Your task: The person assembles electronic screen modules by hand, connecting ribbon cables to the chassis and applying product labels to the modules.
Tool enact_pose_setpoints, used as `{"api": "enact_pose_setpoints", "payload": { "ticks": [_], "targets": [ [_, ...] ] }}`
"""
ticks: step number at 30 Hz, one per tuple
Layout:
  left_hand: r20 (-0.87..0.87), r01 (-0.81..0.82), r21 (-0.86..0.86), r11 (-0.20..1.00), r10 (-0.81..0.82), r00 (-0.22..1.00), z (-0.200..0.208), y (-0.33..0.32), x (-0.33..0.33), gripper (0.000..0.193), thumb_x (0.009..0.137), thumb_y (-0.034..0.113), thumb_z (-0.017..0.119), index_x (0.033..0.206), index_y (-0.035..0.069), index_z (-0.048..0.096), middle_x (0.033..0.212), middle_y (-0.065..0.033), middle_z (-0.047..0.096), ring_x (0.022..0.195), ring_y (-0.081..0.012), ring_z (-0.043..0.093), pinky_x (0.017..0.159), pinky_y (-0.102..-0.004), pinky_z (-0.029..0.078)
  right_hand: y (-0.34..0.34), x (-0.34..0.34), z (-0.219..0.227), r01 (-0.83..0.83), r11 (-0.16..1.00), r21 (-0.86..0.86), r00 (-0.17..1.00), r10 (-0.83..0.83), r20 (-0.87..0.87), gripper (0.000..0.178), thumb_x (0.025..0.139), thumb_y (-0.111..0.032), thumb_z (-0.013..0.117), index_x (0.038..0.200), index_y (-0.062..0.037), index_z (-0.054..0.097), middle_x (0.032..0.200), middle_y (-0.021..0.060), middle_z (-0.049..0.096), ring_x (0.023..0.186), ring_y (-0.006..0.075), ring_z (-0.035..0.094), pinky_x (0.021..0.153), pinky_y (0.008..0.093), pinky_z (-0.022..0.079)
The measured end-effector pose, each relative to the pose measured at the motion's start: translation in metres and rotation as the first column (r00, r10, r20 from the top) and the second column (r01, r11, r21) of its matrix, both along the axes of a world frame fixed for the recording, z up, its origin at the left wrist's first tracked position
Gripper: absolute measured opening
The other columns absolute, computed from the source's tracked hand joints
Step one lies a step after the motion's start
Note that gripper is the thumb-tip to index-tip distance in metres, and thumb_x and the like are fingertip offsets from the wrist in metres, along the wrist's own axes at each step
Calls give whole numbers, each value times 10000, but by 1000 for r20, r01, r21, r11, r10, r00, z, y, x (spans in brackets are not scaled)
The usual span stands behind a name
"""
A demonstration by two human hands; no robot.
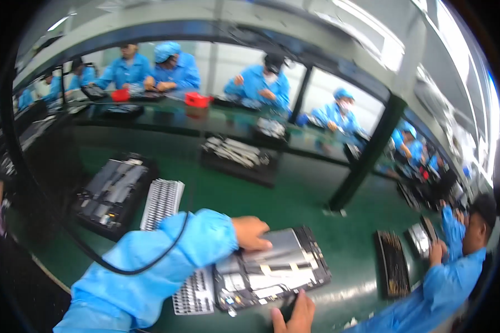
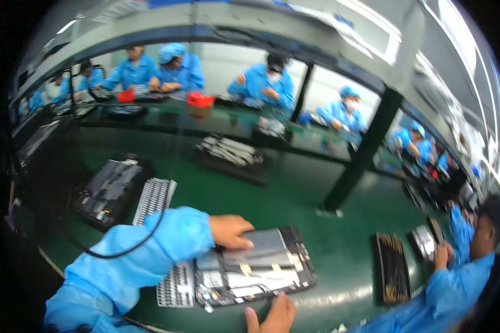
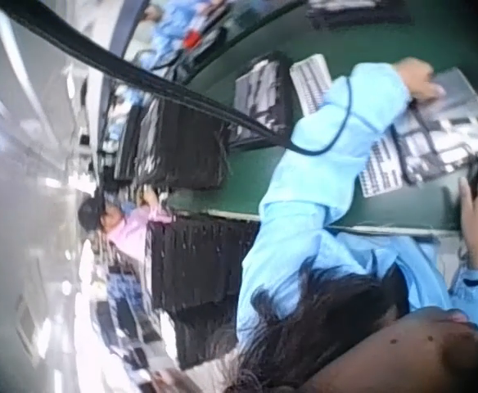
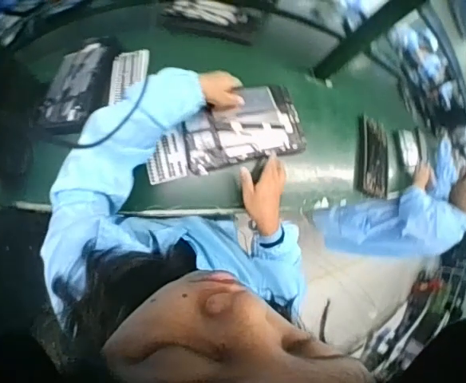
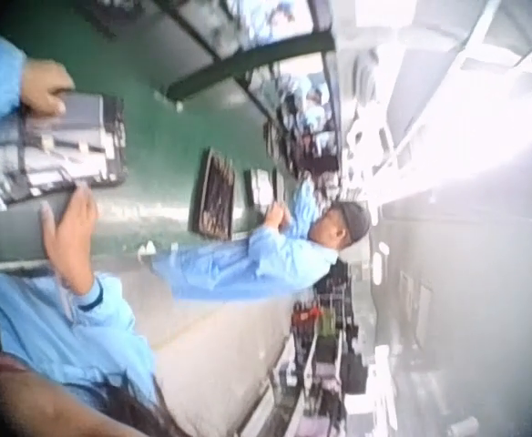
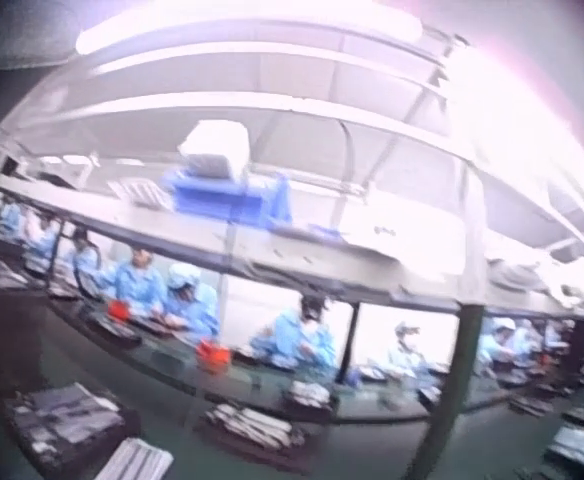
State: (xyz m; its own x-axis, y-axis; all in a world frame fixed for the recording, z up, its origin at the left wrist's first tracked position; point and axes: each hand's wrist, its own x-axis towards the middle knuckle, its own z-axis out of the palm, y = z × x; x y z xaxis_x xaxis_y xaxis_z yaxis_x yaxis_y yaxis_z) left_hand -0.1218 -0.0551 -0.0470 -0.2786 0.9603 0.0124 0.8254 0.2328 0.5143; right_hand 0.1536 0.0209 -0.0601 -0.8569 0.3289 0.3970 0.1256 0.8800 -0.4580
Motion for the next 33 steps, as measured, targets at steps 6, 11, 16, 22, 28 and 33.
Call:
{"api": "enact_pose_setpoints", "payload": {
  "ticks": [6,11,16,22,28,33],
  "targets": [
    [201,-5,158,987,-27,979,36,-5,8,646,710,423,619,1134,-36,457,976,-224,538,910,-336,524,831,-376,407,19,-38,5,-43,862,-505,933,-146,-328,645,844,-149,489,1325,97,138,1385,228,181,1279,297,188,1041,348,136],
    [412,-288,428,857,99,906,81,-80,-11,537,745,282,651,1146,-21,461,980,-137,566,866,-154,539,716,-276,445,-21,-109,74,-455,481,-749,845,-31,-534,443,811,-72,495,1199,61,327,1197,163,377,1094,247,369,936,332,278],
    [464,-584,83,807,487,740,117,-207,-56,526,768,284,652,1176,1,476,944,-67,582,828,-104,529,710,-225,439,-73,-200,88,-595,-46,-802,738,363,-569,528,823,-48,521,1278,30,264,1172,102,445,1044,178,436,924,288,329],
    [425,-764,70,641,674,604,104,-352,-64,524,799,269,609,1224,5,453,1050,-60,565,911,-112,517,805,-245,412,-180,-280,45,-677,83,-731,618,603,-504,548,794,-114,581,1242,48,309,1161,143,453,1047,209,445,913,294,343],
    [553,-878,-23,478,738,387,58,-381,-60,490,803,206,600,1221,-5,453,1033,-77,571,908,-114,510,807,-247,406,-219,-308,10,-702,526,-481,664,728,-173,885,763,-438,558,1256,182,164,1302,378,192,1223,455,227,1034,399,173],
    [580,-891,110,440,700,417,38,-381,-73,505,802,195,604,1220,-28,428,960,-61,572,831,-87,503,741,-231,423,-194,-306,33,-680,620,-391,677,736,-11,765,760,-434,560,1238,110,313,1247,306,357,1156,408,368,972,419,289]
  ]
}}
